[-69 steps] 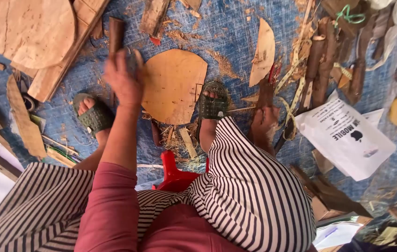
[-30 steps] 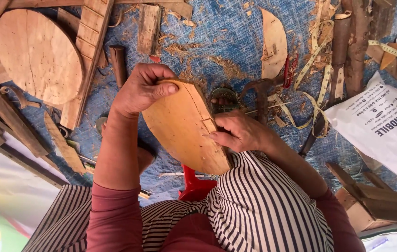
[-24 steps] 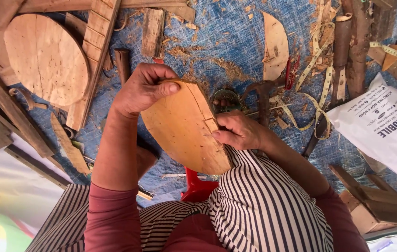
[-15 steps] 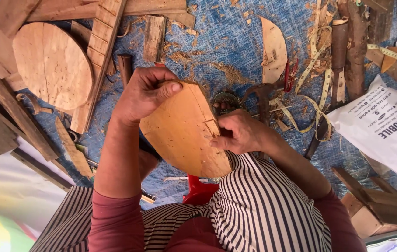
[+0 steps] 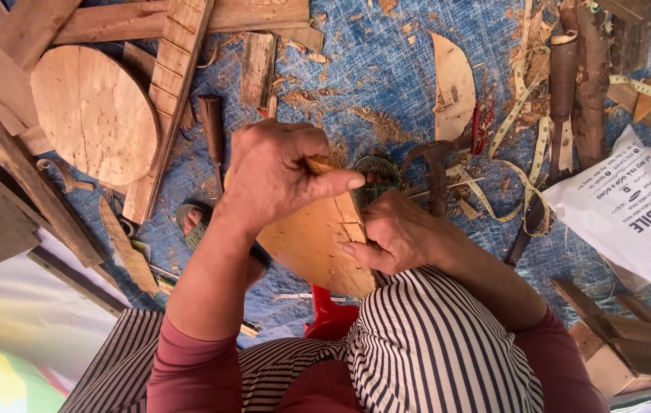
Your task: Shaping and fitting wooden components for an instrument using a hammer and a carving knife.
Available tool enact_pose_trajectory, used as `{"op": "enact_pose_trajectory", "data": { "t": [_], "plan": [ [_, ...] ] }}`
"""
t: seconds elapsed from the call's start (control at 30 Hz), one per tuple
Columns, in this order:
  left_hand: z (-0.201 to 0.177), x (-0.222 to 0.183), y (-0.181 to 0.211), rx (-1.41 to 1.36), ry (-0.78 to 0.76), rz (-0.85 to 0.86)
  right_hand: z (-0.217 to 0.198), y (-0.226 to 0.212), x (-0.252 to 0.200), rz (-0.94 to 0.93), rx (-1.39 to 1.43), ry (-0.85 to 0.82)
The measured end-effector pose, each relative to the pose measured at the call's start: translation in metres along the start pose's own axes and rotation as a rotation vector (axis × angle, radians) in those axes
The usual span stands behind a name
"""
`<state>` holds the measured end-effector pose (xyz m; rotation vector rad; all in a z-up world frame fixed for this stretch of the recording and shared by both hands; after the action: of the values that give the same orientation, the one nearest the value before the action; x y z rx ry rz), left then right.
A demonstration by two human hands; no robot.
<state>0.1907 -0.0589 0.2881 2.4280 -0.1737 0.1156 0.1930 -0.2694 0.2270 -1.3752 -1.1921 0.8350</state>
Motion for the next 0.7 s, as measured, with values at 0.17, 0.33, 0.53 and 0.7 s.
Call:
{"op": "enact_pose_trajectory", "data": {
  "t": [0.17,0.33,0.53,0.7],
  "plan": [
    [0.009,0.003,-0.009,-0.233,-0.023,-0.036,-0.011,-0.002,0.012,-0.055,0.094,-0.029],
    [0.015,-0.002,-0.028,-0.361,-0.062,-0.127,0.005,0.029,0.0,-0.084,0.124,-0.017],
    [0.006,-0.047,-0.082,-0.532,0.242,-0.063,-0.012,0.041,-0.013,0.167,-0.153,0.253],
    [0.0,-0.064,-0.057,-0.383,0.299,-0.107,0.005,0.071,-0.022,-0.154,-0.71,0.601]
  ]
}}
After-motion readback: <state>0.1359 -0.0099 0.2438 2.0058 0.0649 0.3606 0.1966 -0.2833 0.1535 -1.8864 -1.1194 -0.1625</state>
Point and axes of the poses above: each hand's wrist, its own x-axis towards the middle knuckle, its own z-axis out of the palm, y = z × x, the point moved 2 cm from there along x, towards the middle knuckle, and after that the axes turned 10 degrees about x, right-handed, at the moved point
